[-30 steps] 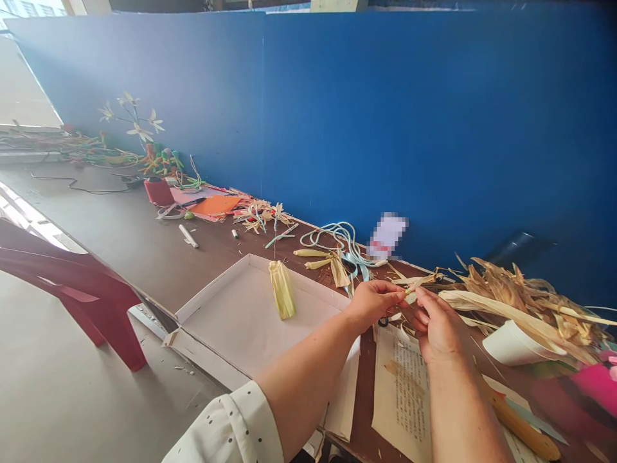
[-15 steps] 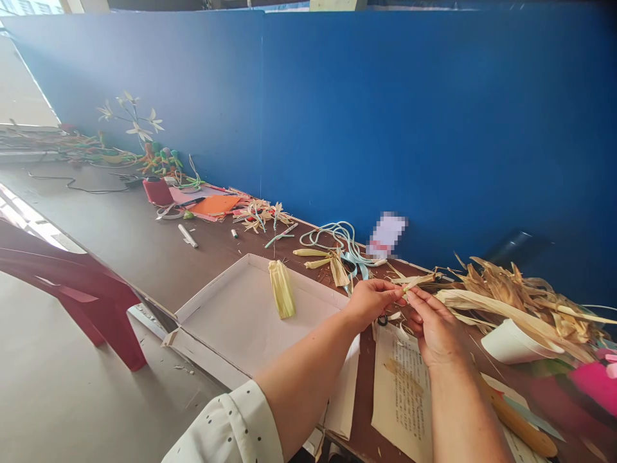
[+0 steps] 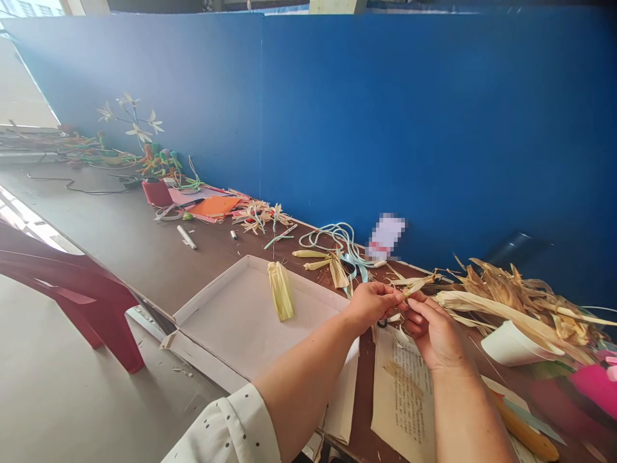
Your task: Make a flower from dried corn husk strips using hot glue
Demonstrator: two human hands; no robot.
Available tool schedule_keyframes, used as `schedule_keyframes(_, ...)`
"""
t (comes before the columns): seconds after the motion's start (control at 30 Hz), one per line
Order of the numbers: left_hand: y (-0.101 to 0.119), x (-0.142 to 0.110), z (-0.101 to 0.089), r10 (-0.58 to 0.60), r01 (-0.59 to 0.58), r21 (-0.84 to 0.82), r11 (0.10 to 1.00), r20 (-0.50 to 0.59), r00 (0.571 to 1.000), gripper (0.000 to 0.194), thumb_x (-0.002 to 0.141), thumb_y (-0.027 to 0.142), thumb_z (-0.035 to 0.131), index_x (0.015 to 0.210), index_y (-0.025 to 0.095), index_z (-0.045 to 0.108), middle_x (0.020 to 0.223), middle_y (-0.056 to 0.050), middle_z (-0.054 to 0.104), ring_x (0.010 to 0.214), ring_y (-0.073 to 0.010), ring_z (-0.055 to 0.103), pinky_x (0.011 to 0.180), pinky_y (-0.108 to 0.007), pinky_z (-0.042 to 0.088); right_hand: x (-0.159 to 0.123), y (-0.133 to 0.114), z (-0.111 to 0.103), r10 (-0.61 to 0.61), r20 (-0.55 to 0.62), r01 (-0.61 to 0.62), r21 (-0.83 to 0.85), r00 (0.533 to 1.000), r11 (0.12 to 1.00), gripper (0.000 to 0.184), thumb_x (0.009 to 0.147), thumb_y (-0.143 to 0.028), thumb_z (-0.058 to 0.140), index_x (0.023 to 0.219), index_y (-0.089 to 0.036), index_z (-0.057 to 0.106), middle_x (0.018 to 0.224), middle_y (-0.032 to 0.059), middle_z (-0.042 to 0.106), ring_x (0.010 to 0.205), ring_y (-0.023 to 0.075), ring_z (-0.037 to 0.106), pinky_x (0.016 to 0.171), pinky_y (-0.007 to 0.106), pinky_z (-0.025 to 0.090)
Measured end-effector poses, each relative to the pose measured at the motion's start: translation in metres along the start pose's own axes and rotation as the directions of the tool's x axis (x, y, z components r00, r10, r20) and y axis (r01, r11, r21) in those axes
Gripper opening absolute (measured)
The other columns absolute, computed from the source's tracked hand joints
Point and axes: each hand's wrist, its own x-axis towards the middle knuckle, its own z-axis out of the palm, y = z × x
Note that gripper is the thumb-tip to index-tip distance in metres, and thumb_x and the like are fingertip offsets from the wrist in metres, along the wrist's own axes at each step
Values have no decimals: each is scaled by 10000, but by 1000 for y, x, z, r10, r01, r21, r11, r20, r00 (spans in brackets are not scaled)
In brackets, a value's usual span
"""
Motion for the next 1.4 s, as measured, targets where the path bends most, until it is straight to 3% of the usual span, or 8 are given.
schedule_keyframes(0.2, -2, 2, -1, 20, -20, -5, 1000, 21, 1000, 323, 634, 393, 757, 725, 112, 625, 638, -10, 621, 469, -30, 379, 493, -205, 305, -1, -1, 2, -50, -61, 51, 4, 997, 999, 336, 528, -252, 803, 823, -178, 660, 623, -25, 536, 491, 39, 327, 384, 128, 241)
schedule_keyframes(0.43, -5, 3, -3, 85, -86, 21, 996, 40, 996, 414, 617, 479, 747, 745, 105, 624, 687, -26, 638, 457, -23, 366, 475, -204, 274, -2, 1, 1, -78, -140, 89, 79, 987, 993, 537, 519, -240, 846, 1021, -216, 657, 779, -4, 615, 528, 46, 408, 395, 134, 297)
schedule_keyframes(0.73, -3, 1, -3, 68, -69, 22, 997, 45, 997, 425, 591, 488, 756, 720, 114, 603, 669, -20, 630, 469, -30, 374, 477, -214, 284, -3, -1, 0, -99, -42, 101, 56, 994, 993, 593, 570, -252, 851, 1133, -292, 668, 892, 2, 645, 515, 27, 368, 383, 127, 288)
schedule_keyframes(0.93, 0, -1, -1, 63, -63, 12, 998, 56, 996, 446, 569, 507, 762, 702, 119, 588, 654, -21, 629, 460, -30, 369, 475, -216, 280, -3, -3, -2, -85, -48, 86, 6, 995, 996, 610, 544, -278, 865, 1124, -307, 677, 899, 0, 649, 499, 13, 363, 374, 121, 264)
schedule_keyframes(1.1, -1, 0, -1, 84, -84, 3, 996, 60, 995, 463, 571, 538, 747, 684, 122, 578, 651, -13, 623, 442, -24, 352, 463, -218, 263, -1, -1, -6, -76, -27, 76, -2, 997, 997, 609, 558, -280, 858, 1138, -300, 671, 757, -25, 616, 490, 19, 358, 386, 121, 263)
schedule_keyframes(1.4, -7, 3, -1, 83, -85, 41, 996, 36, 996, 497, 566, 566, 745, 722, 118, 598, 655, -15, 622, 455, -28, 363, 460, -213, 275, 3, 2, -10, -97, -36, 96, -12, 995, 995, 614, 541, -272, 862, 1126, -298, 677, 842, -17, 641, 508, 29, 378, 396, 140, 297)
